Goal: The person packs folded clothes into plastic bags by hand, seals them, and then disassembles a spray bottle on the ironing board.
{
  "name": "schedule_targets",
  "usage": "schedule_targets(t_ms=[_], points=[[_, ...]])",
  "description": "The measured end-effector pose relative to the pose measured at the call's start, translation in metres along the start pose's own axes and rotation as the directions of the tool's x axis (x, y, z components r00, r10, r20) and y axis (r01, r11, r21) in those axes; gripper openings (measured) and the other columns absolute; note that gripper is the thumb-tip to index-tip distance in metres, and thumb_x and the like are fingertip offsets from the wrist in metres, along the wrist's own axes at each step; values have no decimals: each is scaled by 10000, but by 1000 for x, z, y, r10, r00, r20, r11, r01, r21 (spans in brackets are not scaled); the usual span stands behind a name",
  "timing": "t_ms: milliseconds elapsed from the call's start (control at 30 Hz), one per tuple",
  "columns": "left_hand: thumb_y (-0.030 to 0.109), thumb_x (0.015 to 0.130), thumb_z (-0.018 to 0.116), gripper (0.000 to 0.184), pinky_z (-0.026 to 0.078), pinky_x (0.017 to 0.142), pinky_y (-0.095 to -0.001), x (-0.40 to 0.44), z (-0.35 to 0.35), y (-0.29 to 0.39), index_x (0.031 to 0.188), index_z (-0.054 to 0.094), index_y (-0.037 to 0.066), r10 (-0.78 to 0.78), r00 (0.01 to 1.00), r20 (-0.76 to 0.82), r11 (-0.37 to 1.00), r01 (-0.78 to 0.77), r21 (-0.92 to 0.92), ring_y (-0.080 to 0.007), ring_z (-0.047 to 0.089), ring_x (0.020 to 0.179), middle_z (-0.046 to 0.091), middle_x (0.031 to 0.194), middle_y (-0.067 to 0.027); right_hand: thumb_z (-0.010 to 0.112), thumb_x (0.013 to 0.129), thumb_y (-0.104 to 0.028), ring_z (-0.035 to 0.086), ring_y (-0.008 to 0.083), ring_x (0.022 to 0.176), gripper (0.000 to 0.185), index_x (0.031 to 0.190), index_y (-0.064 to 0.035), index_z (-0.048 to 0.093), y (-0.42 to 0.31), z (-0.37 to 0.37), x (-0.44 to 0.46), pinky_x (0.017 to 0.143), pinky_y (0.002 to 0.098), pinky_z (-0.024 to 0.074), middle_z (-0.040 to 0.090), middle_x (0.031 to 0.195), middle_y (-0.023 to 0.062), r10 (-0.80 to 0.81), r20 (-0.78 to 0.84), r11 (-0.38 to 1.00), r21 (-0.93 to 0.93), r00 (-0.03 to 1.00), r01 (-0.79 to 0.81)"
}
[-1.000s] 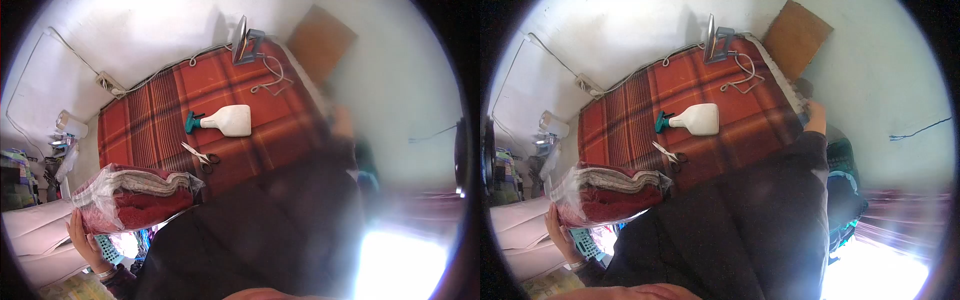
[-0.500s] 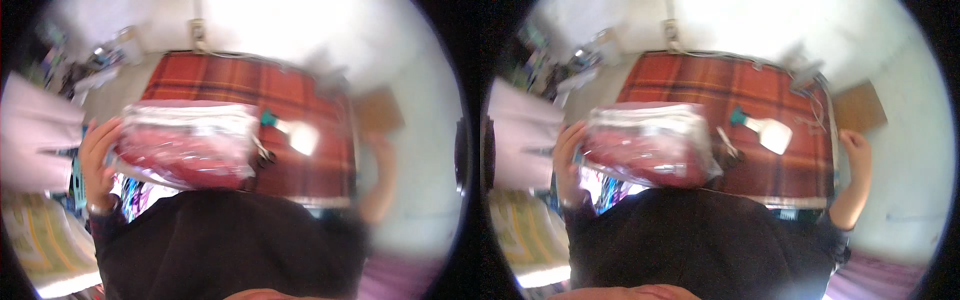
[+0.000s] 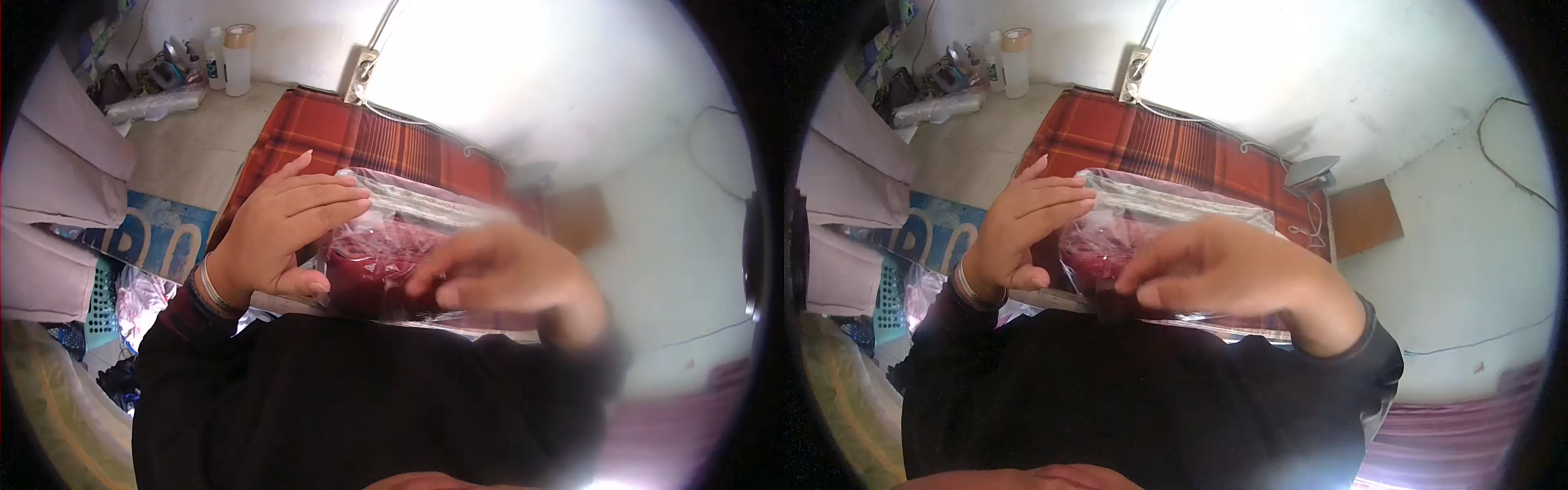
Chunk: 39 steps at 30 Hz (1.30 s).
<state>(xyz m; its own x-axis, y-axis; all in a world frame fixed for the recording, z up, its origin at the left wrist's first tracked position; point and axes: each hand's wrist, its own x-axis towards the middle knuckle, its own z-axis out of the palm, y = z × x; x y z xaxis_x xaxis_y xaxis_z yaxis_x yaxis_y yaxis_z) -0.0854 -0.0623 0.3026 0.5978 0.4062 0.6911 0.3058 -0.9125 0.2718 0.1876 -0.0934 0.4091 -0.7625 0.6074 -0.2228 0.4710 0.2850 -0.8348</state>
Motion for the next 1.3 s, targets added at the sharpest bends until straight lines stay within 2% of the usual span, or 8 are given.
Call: schedule_targets(t_ms=[33,133,300,467,900,1200,1267,1300], points=[[723,820,438,767,302,1069,-527,-1,-3,-3,1130,644,53,0,999,-53,999,-1,-33,-288,584,1142,642,1160,-109,661,871,-173,579,64,723,240,1066,-36,685,-3,0,10,648,217,453,679,919,63,16,-10,1000,-2,1000,-16],[742,832,383,804,278,1077,-531,-7,-2,-10,1123,652,42,48,999,22,998,-47,-42,-310,596,1121,652,1137,-129,637,886,-185,524,48,668,236,1048,-17,679,-17,-1,28,611,215,428,635,807,-2,359,-98,916,226,928,-330],[702,825,469,728,270,1082,-540,-5,3,-15,1112,652,59,73,997,22,993,-71,-99,-292,593,1132,651,1142,-110,641,885,-186,514,41,637,234,1003,12,677,-17,-1,42,582,198,412,613,724,-18,507,-202,844,315,838,-435],[678,808,535,672,264,1083,-549,0,1,-18,1081,661,77,106,993,44,988,-101,-118,-282,590,1137,655,1131,-95,665,864,-188,549,58,676,227,930,28,682,-20,3,46,610,214,438,632,735,5,446,-425,895,189,788,-404],[660,786,585,609,242,1107,-524,-1,5,-17,1018,676,104,152,988,31,986,-149,-76,-252,612,1101,670,1092,-60,723,777,-188,557,95,620,214,859,7,691,-8,8,49,578,265,446,605,645,50,402,-499,890,17,768,-455],[625,783,613,564,228,1115,-525,-4,5,-15,1004,677,110,179,984,8,982,-179,-60,-242,614,1096,672,1087,-48,780,688,-296,623,271,666,345,895,-36,685,-12,27,50,635,379,483,627,694,129,306,-610,759,-308,731,-574],[624,782,614,562,227,1116,-526,-4,5,-14,1001,677,110,182,983,10,982,-182,-57,-242,615,1095,672,1086,-48,785,679,-330,631,337,722,408,944,-41,672,-11,31,49,685,423,490,639,734,154,129,-674,713,-447,727,-540],[624,780,617,561,226,1116,-526,-4,5,-14,998,676,110,186,983,13,981,-184,-60,-242,615,1095,672,1087,-49,785,679,-330,631,337,722,408,944,-41,672,-10,31,49,685,423,490,639,734,154,129,-675,713,-446,726,-541]])
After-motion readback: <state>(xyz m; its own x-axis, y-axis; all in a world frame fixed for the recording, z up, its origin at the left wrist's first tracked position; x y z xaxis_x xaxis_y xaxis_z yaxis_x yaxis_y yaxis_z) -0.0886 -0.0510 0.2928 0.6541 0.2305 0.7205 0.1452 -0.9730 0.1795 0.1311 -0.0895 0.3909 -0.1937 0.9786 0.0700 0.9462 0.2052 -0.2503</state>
